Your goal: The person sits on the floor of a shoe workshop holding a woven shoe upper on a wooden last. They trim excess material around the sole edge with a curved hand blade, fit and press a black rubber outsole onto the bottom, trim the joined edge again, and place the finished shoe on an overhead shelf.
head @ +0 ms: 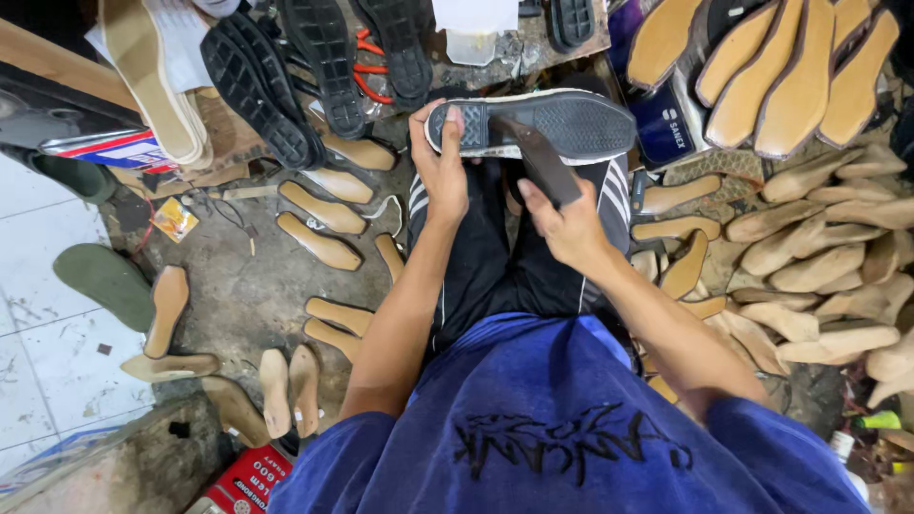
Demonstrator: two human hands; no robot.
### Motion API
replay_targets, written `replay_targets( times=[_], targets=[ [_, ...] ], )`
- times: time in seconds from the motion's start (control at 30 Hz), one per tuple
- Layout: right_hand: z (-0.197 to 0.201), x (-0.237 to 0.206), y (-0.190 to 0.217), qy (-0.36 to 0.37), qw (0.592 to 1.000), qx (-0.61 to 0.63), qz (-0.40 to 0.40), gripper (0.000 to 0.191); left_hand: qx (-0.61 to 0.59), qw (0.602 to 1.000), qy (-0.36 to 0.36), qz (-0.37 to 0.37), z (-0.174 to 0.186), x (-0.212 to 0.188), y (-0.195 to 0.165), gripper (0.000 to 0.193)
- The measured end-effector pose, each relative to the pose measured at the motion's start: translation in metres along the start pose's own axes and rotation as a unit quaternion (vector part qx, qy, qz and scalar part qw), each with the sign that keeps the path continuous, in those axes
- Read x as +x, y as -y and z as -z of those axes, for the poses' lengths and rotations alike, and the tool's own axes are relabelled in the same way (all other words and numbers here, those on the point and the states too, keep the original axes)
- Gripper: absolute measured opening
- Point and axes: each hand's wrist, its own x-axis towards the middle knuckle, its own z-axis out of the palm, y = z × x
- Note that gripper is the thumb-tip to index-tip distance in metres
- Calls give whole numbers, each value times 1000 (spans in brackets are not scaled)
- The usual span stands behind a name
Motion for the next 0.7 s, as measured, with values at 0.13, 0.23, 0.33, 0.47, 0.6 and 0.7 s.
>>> replay_targets(
  times=[0.13,0.23,0.33,0.47,0.6,0.7],
  targets=[
    [26,-20,16,-10,998,32,50,30,-3,999,-4,51,0,-3,-2,24],
    [30,-29,40,9,896,302,325,33,-3,999,-11,41,1,-5,-2,22],
    [9,-10,39,-151,810,233,516,41,23,1000,-5,11,1,-2,-3,20],
    [18,-15,18,-47,999,-8,-26,30,11,1000,-2,17,0,2,-8,24],
    [33,-33,2,-69,971,144,178,28,-6,998,-10,60,-2,-1,-9,24],
    [31,-28,-3,-174,853,270,412,34,37,999,10,2,0,-4,-8,24]
  ],
)
